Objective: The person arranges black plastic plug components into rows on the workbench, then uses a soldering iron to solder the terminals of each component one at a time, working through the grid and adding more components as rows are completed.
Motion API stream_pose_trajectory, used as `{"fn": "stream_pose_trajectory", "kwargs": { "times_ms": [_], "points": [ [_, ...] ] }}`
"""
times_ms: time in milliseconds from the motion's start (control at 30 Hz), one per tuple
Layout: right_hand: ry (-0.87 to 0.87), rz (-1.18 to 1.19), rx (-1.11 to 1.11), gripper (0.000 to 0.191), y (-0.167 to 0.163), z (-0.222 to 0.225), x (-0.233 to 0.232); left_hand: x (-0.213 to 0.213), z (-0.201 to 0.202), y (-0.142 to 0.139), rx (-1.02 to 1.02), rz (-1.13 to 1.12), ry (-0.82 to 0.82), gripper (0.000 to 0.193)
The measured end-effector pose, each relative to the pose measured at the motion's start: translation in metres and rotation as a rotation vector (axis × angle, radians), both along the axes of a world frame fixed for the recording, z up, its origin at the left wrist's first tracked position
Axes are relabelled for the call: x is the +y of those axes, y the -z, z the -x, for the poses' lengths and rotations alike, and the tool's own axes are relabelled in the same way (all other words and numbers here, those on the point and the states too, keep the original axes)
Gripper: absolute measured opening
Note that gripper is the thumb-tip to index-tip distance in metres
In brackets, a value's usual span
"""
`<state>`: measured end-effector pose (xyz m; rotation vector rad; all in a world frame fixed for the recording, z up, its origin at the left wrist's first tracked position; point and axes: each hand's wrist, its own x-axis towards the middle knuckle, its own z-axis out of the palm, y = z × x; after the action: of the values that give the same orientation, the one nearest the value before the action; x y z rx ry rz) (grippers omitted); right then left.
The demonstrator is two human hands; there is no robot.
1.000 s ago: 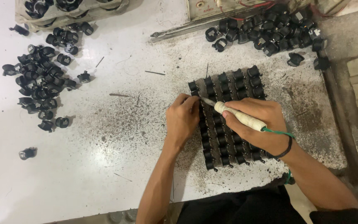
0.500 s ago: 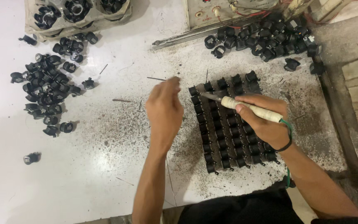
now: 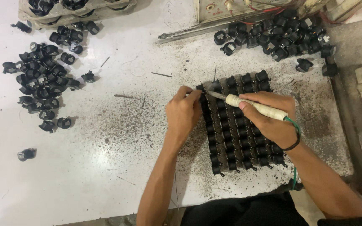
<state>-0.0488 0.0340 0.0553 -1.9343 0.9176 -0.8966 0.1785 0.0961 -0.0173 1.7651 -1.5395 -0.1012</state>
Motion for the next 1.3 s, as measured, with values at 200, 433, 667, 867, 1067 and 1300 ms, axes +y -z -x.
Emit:
{"fn": "stream_pose_trajectory", "kwargs": {
  "times_ms": [200, 433, 667, 867, 1067, 1300],
  "points": [
    [-0.014, 0.021, 0.048, 0.017, -0.014, -0.009, 0.002, 0.001, 0.003, 0.003, -0.112, -0.009, 0.004, 0.019],
    [-0.036, 0.032, 0.067, 0.018, -0.025, -0.016, 0.003, -0.005, 0.008, 0.01, -0.082, -0.029, -0.005, 0.019],
    [-0.04, 0.019, 0.041, 0.018, -0.028, -0.016, 0.006, -0.005, 0.011, 0.012, -0.042, 0.01, -0.006, 0.017],
    [0.006, -0.025, 0.005, 0.018, -0.026, -0.007, 0.006, 0.002, 0.007, -0.004, 0.196, 0.055, -0.084, 0.011],
    [0.163, 0.146, -0.012, 0.024, -0.035, 0.084, 0.041, 0.02, 0.006, -0.036, 0.228, 0.166, -0.119, 0.009],
    [0.582, -0.232, -0.461, 0.029, -0.002, 0.299, 0.111, 0.065, 0.062, -0.081, 0.249, 0.145, -0.008, 0.008]
  ]
}}
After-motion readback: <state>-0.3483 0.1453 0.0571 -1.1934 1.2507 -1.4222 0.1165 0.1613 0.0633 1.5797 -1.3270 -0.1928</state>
